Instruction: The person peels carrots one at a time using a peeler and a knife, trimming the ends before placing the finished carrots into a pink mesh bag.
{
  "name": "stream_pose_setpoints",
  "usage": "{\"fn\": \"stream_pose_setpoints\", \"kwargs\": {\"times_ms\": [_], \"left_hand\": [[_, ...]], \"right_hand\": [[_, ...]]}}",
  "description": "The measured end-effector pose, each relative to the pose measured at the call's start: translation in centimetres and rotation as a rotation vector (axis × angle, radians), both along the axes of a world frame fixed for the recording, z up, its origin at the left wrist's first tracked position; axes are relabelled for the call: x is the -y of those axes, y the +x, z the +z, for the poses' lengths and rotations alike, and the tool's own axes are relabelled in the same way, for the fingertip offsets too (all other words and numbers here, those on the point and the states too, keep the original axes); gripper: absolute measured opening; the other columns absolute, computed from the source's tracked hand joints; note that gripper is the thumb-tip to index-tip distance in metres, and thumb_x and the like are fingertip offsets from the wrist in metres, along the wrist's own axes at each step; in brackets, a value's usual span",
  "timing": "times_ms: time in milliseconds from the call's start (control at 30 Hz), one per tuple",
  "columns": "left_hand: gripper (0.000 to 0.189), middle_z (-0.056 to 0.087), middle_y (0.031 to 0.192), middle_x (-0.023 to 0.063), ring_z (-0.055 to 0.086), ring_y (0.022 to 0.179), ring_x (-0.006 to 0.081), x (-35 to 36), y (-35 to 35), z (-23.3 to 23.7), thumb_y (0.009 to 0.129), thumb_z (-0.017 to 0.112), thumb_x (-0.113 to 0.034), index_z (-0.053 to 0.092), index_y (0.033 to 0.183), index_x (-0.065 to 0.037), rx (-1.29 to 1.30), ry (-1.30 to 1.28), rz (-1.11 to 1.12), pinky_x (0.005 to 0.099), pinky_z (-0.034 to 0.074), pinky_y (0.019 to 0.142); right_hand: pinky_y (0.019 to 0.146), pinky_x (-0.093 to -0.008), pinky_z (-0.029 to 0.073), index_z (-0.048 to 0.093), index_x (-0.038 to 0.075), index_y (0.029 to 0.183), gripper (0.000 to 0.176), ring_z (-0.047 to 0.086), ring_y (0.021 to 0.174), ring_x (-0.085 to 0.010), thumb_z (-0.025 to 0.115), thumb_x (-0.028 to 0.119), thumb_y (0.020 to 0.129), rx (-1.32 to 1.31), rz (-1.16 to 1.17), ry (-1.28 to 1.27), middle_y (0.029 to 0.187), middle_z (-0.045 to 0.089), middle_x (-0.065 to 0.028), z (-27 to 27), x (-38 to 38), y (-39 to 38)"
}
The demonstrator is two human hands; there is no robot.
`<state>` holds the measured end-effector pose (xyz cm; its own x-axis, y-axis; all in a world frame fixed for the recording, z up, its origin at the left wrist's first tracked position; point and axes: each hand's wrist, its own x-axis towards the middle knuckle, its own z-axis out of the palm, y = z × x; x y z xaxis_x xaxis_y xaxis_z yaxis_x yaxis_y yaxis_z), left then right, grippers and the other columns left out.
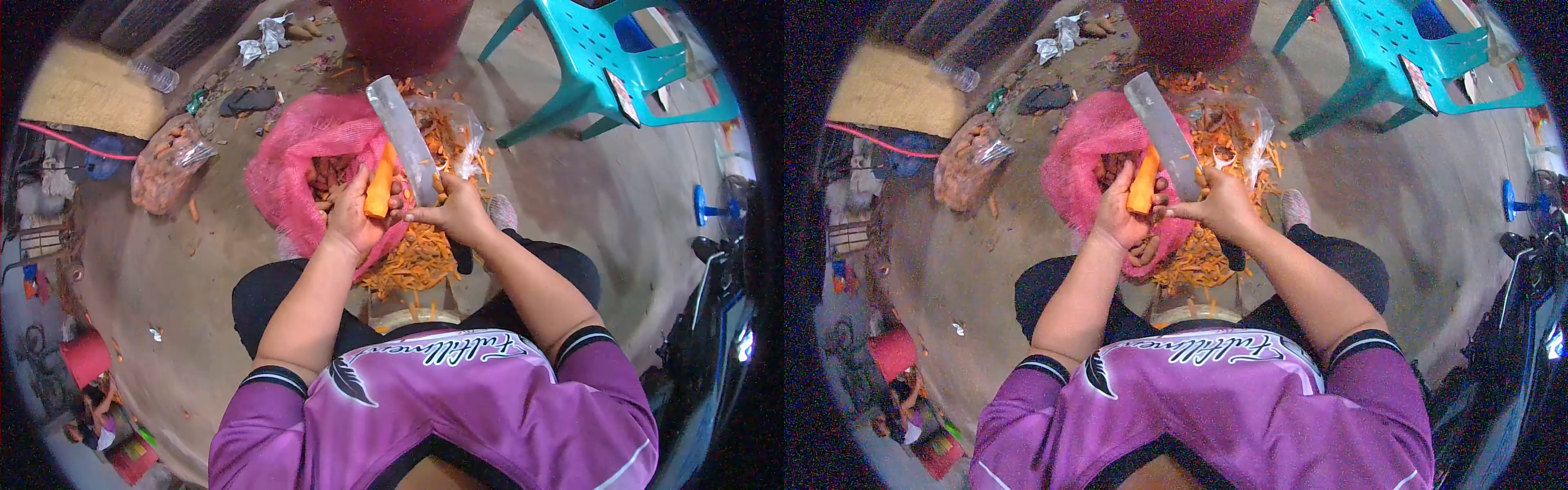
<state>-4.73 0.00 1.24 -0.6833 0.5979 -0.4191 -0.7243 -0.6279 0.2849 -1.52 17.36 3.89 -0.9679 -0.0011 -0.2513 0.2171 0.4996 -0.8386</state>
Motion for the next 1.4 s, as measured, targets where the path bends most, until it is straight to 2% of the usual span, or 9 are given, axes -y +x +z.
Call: {"fn": "stream_pose_setpoints", "kwargs": {"times_ms": [300,633,700,767,1000,1100,1167,1233,1400], "left_hand": [[0.034,0.054,0.103,0.01,0.053,0.096,0.0218,-1.9,0.8,0.8,0.089,0.032,-0.029,0.045,0.108,-0.005,-0.027,-0.067,-0.001,0.0354,0.043,0.082],[0.043,0.057,0.086,0.0105,0.057,0.074,0.023,-1.0,1.4,-1.5,0.08,0.047,-0.041,0.051,0.099,-0.002,0.078,-0.127,0.063,0.0361,0.048,0.07],[0.044,0.055,0.082,0.0082,0.056,0.074,0.02,-1.7,1.8,1.4,0.082,0.044,-0.044,0.05,0.1,-0.004,0.067,-0.216,0.081,0.0342,0.048,0.065],[0.04,0.053,0.076,0.0065,0.054,0.067,0.0185,0.0,1.2,-1.0,0.084,0.042,-0.041,0.048,0.101,-0.005,0.052,0.189,-0.131,0.0328,0.048,0.059],[0.027,0.052,0.081,0.0067,0.052,0.067,0.0197,-0.9,-6.0,1.4,0.084,0.046,-0.028,0.047,0.097,-0.005,0.098,-0.287,0.004,0.032,0.048,0.059],[0.027,0.051,0.101,0.0154,0.051,0.091,0.0274,-2.1,-15.3,11.3,0.084,0.044,-0.023,0.045,0.101,-0.002,-0.488,-0.161,-0.053,0.0372,0.044,0.079],[0.029,0.055,0.099,0.0117,0.053,0.093,0.0234,-3.0,-21.4,18.0,0.083,0.047,-0.025,0.049,0.102,-0.004,-0.95,-0.066,-0.105,0.0334,0.045,0.074],[0.039,0.04,0.11,0.0204,0.046,0.092,0.0264,-4.4,-19.8,24.3,0.084,0.045,-0.032,0.04,0.104,0.0,-0.944,-0.17,0.084,0.036,0.045,0.072],[0.031,0.054,0.094,0.0085,0.054,0.083,0.0177,-3.3,-17.5,20.0,0.081,0.05,-0.032,0.051,0.097,-0.005,-1.036,-0.629,-0.075,0.0301,0.046,0.067]], "right_hand": [[0.072,-0.0345,0.047,0.051,-0.01,0.097,0.088,0.06,0.079,-0.0293,0.077,0.051,0.039,-0.023,0.158,0.206,0.085,0.059,-0.0225,1.3,1.3,-0.3],[0.05,-0.0289,0.045,0.058,-0.002,0.082,0.048,0.056,0.053,-0.0211,0.069,0.041,0.064,-0.054,0.395,-0.181,0.061,0.057,-0.0105,-1.5,1.1,0.7],[0.041,-0.0247,0.039,0.053,0.002,0.075,0.038,0.05,0.044,-0.0154,0.061,0.039,0.071,0.162,0.195,-0.465,0.056,0.052,-0.0078,-1.2,0.3,1.0],[0.033,-0.0204,0.034,0.047,0.007,0.068,0.033,0.043,0.035,-0.0097,0.053,0.037,0.079,0.375,-0.013,-0.743,0.051,0.047,-0.0052,-0.2,-0.4,1.0],[0.032,-0.0239,0.033,0.042,0.007,0.076,0.035,0.04,0.033,-0.0127,0.05,0.041,0.081,0.525,-0.495,-0.751,0.05,0.046,-0.005,-1.2,-2.4,0.5],[0.032,-0.023,0.034,0.043,0.007,0.077,0.037,0.041,0.034,-0.0117,0.05,0.043,0.08,0.549,-0.444,-0.688,0.051,0.046,-0.0048,-1.0,-2.7,0.7],[0.033,-0.0221,0.035,0.044,0.006,0.078,0.038,0.043,0.036,-0.0111,0.05,0.044,0.08,0.521,-0.389,-0.673,0.053,0.046,-0.0044,-0.9,-2.8,0.8],[0.034,-0.0212,0.037,0.046,0.005,0.08,0.038,0.046,0.041,-0.0104,0.05,0.043,0.08,0.499,-0.368,-0.663,0.058,0.046,-0.0034,-1.4,-2.9,0.7],[0.035,-0.0212,0.037,0.047,0.004,0.082,0.036,0.047,0.044,-0.0104,0.05,0.04,0.081,0.529,-0.38,-0.689,0.059,0.046,-0.0031,-2.0,-2.8,0.4]]}}
